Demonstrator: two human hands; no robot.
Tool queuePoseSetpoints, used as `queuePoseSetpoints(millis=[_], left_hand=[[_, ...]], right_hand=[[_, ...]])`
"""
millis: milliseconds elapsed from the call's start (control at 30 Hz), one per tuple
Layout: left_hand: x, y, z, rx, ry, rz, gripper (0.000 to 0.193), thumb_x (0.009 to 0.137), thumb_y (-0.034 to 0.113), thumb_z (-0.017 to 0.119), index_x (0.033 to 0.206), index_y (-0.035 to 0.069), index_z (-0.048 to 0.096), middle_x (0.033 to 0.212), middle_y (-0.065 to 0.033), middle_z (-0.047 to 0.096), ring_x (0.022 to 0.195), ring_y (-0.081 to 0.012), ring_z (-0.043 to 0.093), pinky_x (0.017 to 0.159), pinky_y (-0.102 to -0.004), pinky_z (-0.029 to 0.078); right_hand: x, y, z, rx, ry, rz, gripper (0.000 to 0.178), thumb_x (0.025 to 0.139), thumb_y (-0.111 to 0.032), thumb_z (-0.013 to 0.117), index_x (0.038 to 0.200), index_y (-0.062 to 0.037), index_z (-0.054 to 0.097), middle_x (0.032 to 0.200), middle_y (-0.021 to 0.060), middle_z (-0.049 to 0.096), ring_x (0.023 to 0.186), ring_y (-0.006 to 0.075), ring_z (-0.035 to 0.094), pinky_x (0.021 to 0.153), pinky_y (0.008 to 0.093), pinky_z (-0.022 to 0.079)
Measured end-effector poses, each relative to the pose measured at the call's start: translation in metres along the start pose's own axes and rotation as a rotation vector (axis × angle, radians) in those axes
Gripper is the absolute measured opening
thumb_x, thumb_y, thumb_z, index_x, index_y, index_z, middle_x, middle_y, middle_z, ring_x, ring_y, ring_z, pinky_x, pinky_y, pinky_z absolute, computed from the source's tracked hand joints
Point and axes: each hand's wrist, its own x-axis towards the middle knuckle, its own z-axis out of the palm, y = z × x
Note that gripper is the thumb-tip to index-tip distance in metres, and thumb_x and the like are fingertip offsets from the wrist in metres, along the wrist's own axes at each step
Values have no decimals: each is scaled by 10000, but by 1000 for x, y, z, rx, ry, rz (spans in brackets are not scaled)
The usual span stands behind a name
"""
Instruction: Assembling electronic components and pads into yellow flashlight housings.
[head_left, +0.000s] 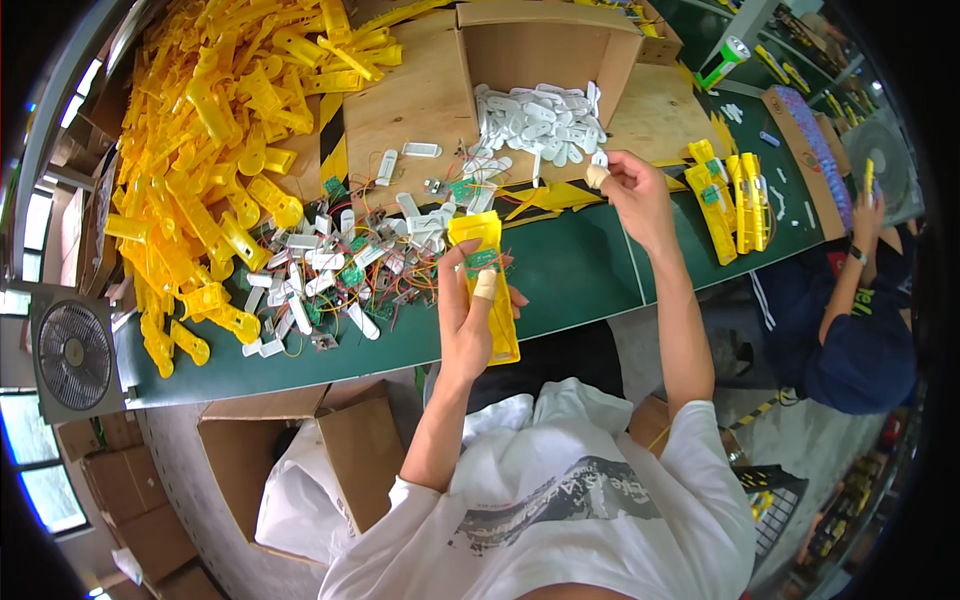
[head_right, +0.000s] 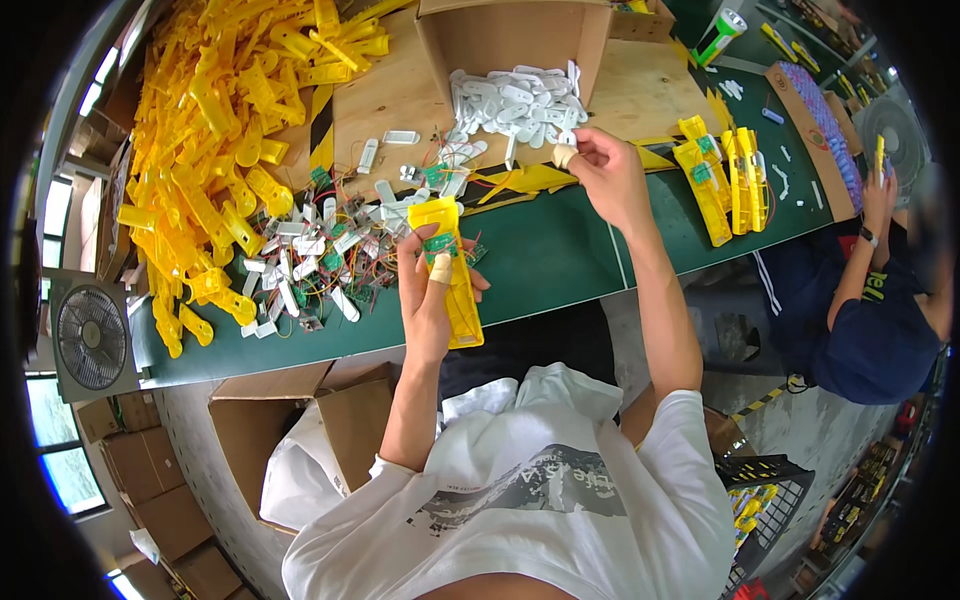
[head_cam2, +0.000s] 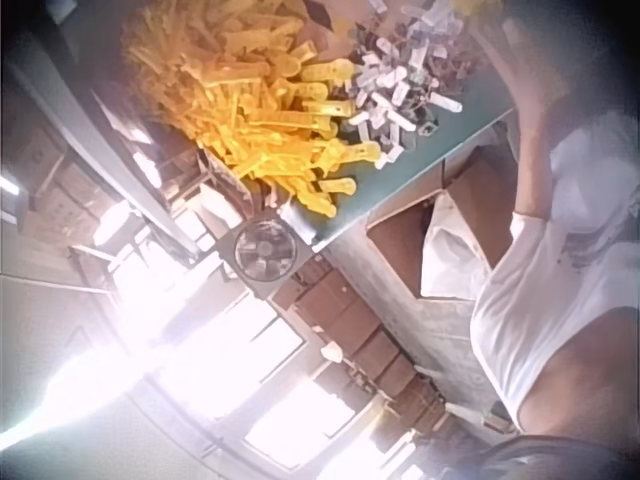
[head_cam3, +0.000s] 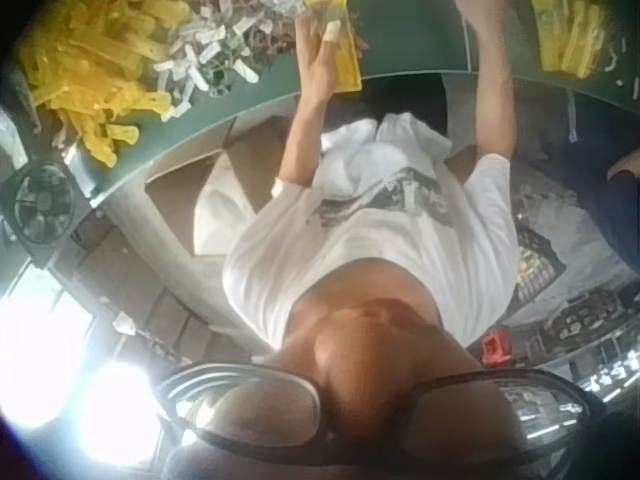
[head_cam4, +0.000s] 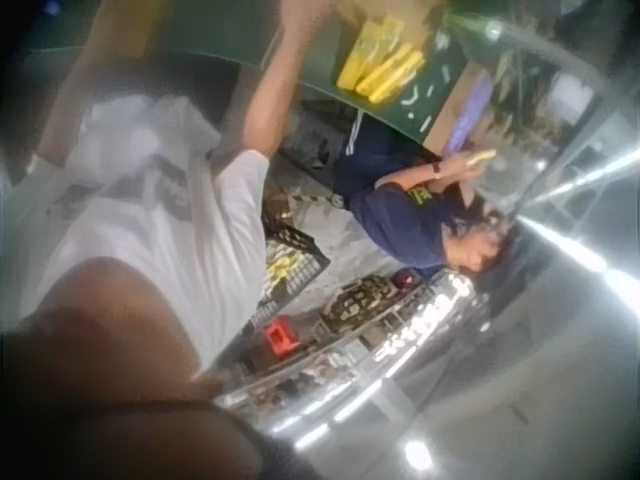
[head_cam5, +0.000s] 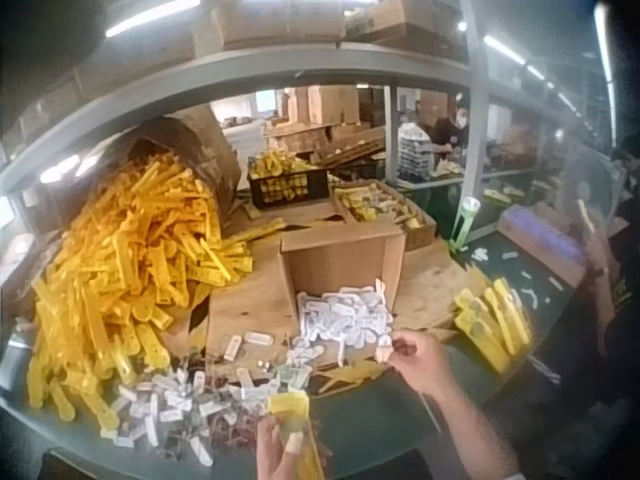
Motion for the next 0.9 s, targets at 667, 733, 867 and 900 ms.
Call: queuePoseSetpoints(millis=[667,733,867,900], left_hand=[[-12,7,27,-33,-67,-96,363,970,20,546,1275,50,353,1055,-119,580,756,-143,635,629,-259,520],[-13,3,28,21,-50,-61,379,963,13,557,1280,48,352,1065,-118,580,773,-137,633,638,-254,519],[-14,-4,30,217,-53,7,411,959,0,553,1298,81,335,1134,-149,573,806,-156,645,682,-275,535],[-15,-11,28,321,-55,46,409,962,5,541,1308,58,329,1155,-154,571,836,-159,639,699,-276,531]], right_hand=[[-104,-31,36,944,-480,27,350,930,3,606,1275,57,585,999,96,668,863,145,644,765,290,553],[-109,-37,35,988,-450,73,374,929,9,605,1299,57,569,1016,103,672,865,149,647,759,289,556],[-112,-39,32,989,-381,133,387,927,1,621,1306,58,570,1070,127,687,863,153,658,735,283,568],[-112,-41,31,991,-377,135,387,927,1,621,1306,58,570,1070,127,687,863,153,658,735,283,568]])
